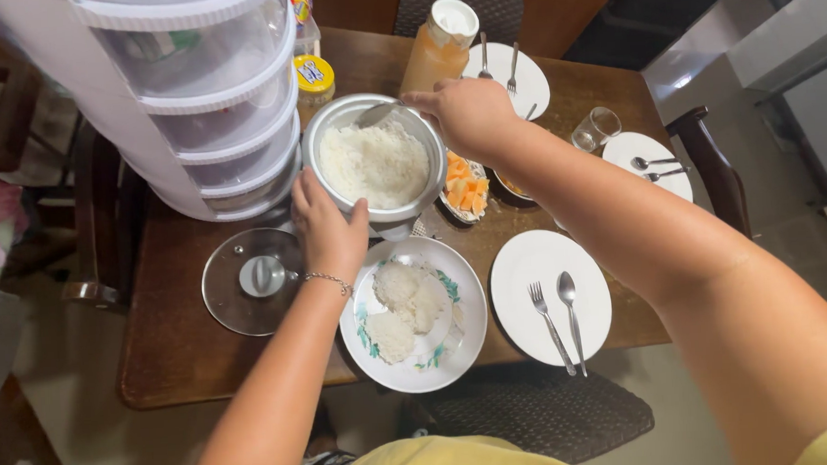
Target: Serve rice from a rice cooker onto a plate and set it on a dining table with other dishes.
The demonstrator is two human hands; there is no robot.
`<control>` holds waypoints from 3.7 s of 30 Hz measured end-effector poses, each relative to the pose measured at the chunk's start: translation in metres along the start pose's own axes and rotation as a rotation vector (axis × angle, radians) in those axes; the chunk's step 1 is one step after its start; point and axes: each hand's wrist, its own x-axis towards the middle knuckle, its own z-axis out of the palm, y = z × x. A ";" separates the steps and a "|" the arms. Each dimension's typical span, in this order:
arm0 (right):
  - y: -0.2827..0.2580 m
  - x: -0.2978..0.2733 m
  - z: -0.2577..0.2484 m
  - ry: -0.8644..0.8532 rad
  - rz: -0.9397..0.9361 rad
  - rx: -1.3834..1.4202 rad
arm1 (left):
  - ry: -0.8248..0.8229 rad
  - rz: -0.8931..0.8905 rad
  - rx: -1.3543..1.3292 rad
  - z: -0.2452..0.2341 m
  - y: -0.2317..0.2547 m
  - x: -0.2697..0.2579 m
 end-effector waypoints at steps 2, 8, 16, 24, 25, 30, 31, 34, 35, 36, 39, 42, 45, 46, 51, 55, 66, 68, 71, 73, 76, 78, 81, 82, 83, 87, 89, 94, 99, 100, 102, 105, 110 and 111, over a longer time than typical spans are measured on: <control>0.000 0.000 0.003 0.000 -0.005 -0.006 | -0.026 -0.010 -0.030 0.008 -0.013 0.002; 0.003 0.002 0.007 0.015 -0.021 -0.026 | -0.030 0.089 0.051 0.017 -0.035 0.026; 0.006 0.004 0.015 -0.034 0.013 -0.019 | 0.082 0.043 -0.012 0.008 -0.009 0.011; 0.020 0.011 0.023 0.031 -0.038 0.045 | -0.010 0.102 0.060 0.023 -0.035 0.034; 0.020 0.012 0.020 0.030 -0.041 0.045 | -0.008 0.099 0.060 0.025 -0.037 0.037; 0.014 0.022 0.004 0.047 -0.159 -0.005 | -0.018 0.126 0.090 0.032 -0.042 0.053; 0.010 0.024 0.003 0.048 -0.159 -0.005 | -0.018 0.127 0.090 0.030 -0.038 0.053; 0.002 0.033 0.000 -0.086 -0.153 -0.143 | -0.021 0.134 0.171 0.021 -0.024 0.048; 0.001 0.034 0.002 -0.143 -0.154 -0.220 | 0.040 0.125 0.119 0.017 -0.016 0.040; 0.000 0.035 0.003 -0.200 -0.155 -0.298 | 0.102 0.116 0.067 0.013 -0.009 0.033; -0.001 0.035 0.007 -0.229 -0.222 -0.404 | 0.072 0.117 0.027 0.025 -0.021 0.030; -0.001 0.041 0.007 -0.225 -0.283 -0.437 | 0.053 0.094 0.061 0.025 -0.025 0.039; -0.003 0.050 -0.003 -0.283 -0.306 -0.441 | 0.028 0.113 0.091 0.026 -0.027 0.043; 0.001 0.052 0.000 -0.286 -0.305 -0.441 | 0.026 0.112 0.090 0.027 -0.028 0.043; 0.009 0.068 0.006 -0.293 -0.392 -0.404 | 0.049 0.124 0.121 0.028 -0.029 0.043; 0.016 0.073 0.014 -0.296 -0.415 -0.380 | 0.082 0.156 0.122 0.028 -0.030 0.044; 0.027 0.070 0.032 -0.302 -0.352 -0.173 | 0.080 0.150 0.149 0.031 -0.031 0.044; 0.027 0.068 0.035 -0.323 -0.338 -0.139 | 0.081 0.142 0.162 0.031 -0.029 0.043; 0.030 0.068 0.043 -0.349 -0.311 -0.057 | 0.074 0.127 0.171 0.029 -0.025 0.042; 0.031 0.067 0.049 -0.359 -0.298 -0.010 | 0.063 0.117 0.165 0.029 -0.024 0.041; 0.032 0.063 0.056 -0.385 -0.257 0.122 | 0.076 0.134 0.170 0.032 -0.026 0.041; 0.033 0.061 0.062 -0.430 -0.198 0.279 | 0.082 0.145 0.192 0.032 -0.026 0.041; 0.025 0.055 0.059 -0.509 -0.099 0.366 | 0.112 0.185 0.200 0.035 -0.029 0.040; 0.025 0.054 0.062 -0.508 -0.099 0.366 | 0.112 0.186 0.201 0.035 -0.029 0.039; 0.025 0.052 0.064 -0.529 -0.069 0.397 | 0.125 0.193 0.217 0.035 -0.028 0.037; 0.025 0.040 0.072 -0.522 -0.022 0.500 | 0.089 0.128 0.222 0.032 -0.016 0.033; 0.024 0.035 0.074 -0.508 -0.014 0.518 | 0.083 0.113 0.224 0.032 -0.016 0.033; 0.008 0.020 0.056 -0.494 0.025 0.520 | 0.112 0.143 0.252 0.038 -0.024 0.035; 0.008 0.005 0.066 -0.464 0.056 0.521 | 0.133 0.154 0.250 0.042 -0.026 0.035; 0.008 0.002 0.066 -0.463 0.061 0.519 | 0.130 0.157 0.246 0.042 -0.025 0.034; 0.007 -0.004 0.067 -0.438 0.053 0.523 | 0.156 0.202 0.247 0.041 -0.025 0.034; -0.001 -0.012 0.055 -0.479 0.120 0.540 | 0.146 0.168 0.251 0.046 -0.030 0.037; 0.006 -0.027 0.074 -0.545 0.250 0.775 | 0.128 0.156 0.235 0.043 -0.029 0.037; 0.004 -0.030 0.071 -0.585 0.349 0.911 | 0.118 0.148 0.224 0.042 -0.028 0.038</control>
